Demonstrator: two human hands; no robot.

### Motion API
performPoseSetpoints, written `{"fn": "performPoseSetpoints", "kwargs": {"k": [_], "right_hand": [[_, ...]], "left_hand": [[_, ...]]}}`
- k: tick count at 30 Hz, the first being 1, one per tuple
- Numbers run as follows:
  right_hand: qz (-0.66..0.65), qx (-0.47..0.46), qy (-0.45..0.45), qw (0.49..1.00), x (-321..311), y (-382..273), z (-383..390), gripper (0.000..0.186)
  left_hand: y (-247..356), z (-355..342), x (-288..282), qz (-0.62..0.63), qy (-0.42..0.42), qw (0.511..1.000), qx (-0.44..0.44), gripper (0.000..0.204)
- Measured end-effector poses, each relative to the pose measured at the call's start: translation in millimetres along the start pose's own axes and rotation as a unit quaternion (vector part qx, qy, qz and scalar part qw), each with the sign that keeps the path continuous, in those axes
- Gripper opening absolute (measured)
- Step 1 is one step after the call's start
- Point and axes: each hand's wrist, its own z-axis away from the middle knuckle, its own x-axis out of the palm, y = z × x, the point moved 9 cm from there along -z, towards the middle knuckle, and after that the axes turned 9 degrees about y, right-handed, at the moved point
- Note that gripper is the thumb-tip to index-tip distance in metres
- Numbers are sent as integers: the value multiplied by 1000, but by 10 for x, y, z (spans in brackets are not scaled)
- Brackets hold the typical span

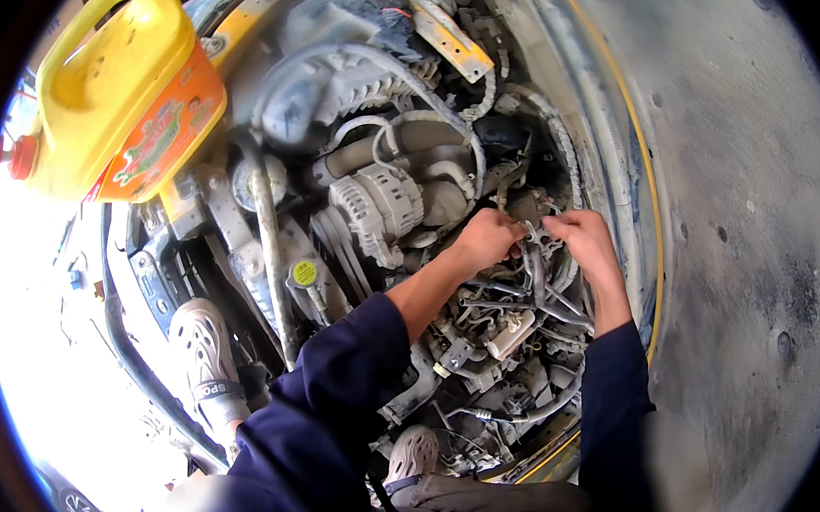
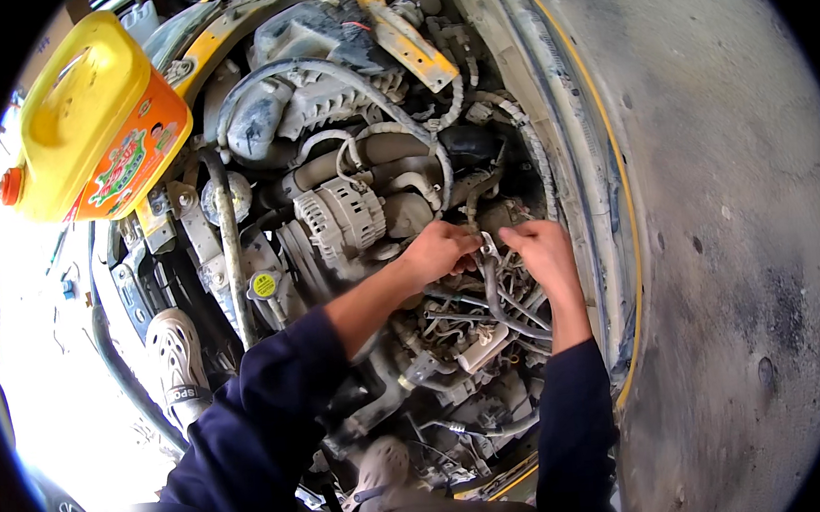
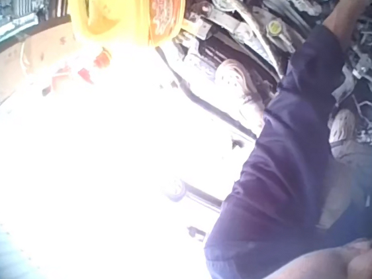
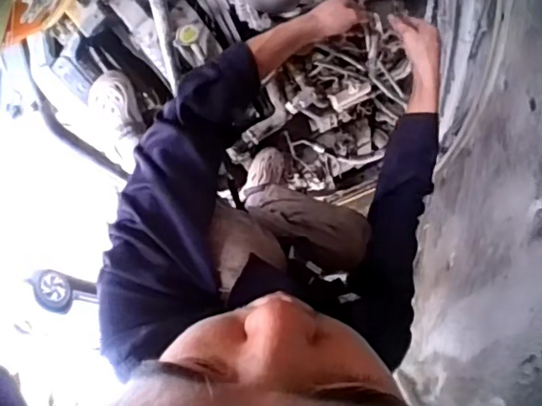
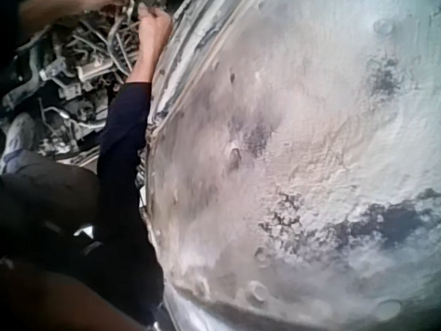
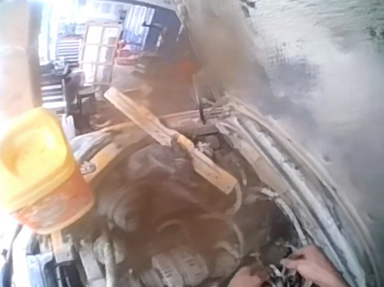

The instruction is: The person is working on a car engine, using a wrench to tighten bolts and handling various engine components. They also pour a liquid from a yellow container into the engine.

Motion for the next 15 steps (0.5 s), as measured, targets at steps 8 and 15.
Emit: {"fn": "performPoseSetpoints", "kwargs": {"k": [8,15], "right_hand": [[-67,79,-118,988,460,42,-113,23],[-159,117,-49,979,405,111,-16,20]], "left_hand": [[-40,66,-117,-2,14,1000,-12,28],[-53,86,-169,-10,38,999,-29,29]]}}
